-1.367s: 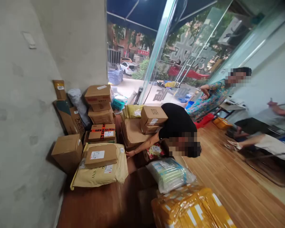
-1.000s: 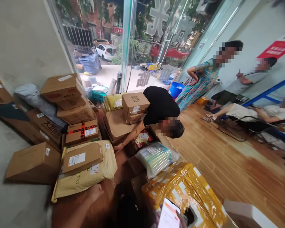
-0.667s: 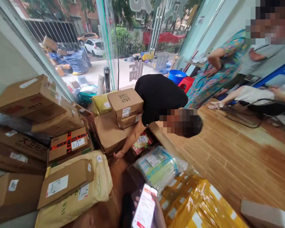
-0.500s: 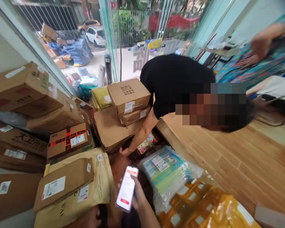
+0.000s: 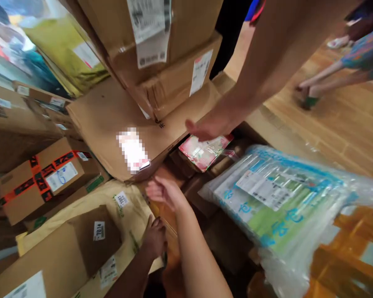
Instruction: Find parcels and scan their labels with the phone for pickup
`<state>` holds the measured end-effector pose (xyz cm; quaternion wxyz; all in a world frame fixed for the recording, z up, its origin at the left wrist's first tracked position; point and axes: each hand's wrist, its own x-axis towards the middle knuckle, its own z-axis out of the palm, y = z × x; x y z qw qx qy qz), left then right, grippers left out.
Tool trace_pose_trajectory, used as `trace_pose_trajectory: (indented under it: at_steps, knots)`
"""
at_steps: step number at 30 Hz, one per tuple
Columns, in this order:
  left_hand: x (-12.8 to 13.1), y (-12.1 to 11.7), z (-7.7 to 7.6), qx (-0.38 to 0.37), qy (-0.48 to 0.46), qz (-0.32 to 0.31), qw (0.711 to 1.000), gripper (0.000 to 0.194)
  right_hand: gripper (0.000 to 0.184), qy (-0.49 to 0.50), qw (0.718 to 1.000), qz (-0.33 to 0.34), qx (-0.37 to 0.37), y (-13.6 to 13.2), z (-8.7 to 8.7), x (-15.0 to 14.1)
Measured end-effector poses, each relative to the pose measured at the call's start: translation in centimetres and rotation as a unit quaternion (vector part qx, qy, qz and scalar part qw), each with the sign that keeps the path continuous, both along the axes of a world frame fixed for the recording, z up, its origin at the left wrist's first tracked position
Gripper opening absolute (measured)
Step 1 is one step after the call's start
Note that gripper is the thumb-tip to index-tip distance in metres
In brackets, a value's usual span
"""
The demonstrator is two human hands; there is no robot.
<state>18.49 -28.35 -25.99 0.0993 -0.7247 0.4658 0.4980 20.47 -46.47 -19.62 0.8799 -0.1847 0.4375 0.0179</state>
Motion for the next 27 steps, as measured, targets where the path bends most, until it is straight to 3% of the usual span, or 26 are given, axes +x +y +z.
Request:
trace_pose_trajectory:
  at_steps: [5,8,10,16,19,24,27]
  knots:
    - [1.4,0.2,-1.6,0.03,0.005,-0.067,0.997,0.049,0.034,0.183,0.979,-0.079,-0.051,8.5,-10.8,-9.6]
    - [1.6,0.2,-1.5,0.079,0.003,-0.082,0.993,0.042,0.031,0.23,0.969,-0.066,-0.06,12.9,-16.0,-11.5]
    - [1.7,0.0,-1.3,0.084,0.0,-0.092,0.992,0.04,0.027,0.226,0.971,-0.043,-0.062,15.1,-18.0,-11.4]
    - [1.6,-0.3,-1.2,0.069,0.005,-0.115,0.991,0.033,0.022,0.087,0.993,0.045,-0.071,18.7,-19.2,-10.2]
    - [1.1,0.5,-1.8,0.052,-0.01,-0.121,0.991,0.034,0.022,0.065,0.993,0.071,-0.075,19.9,-19.8,-10.4]
    - [0.3,2.6,-3.2,-0.096,-0.068,-0.112,0.987,0.032,0.026,0.07,0.989,0.111,-0.073,21.4,-21.1,-11.4]
    - [0.3,3.4,-3.7,-0.18,-0.066,-0.098,0.977,0.032,0.027,0.058,0.987,0.13,-0.078,21.8,-21.1,-11.7]
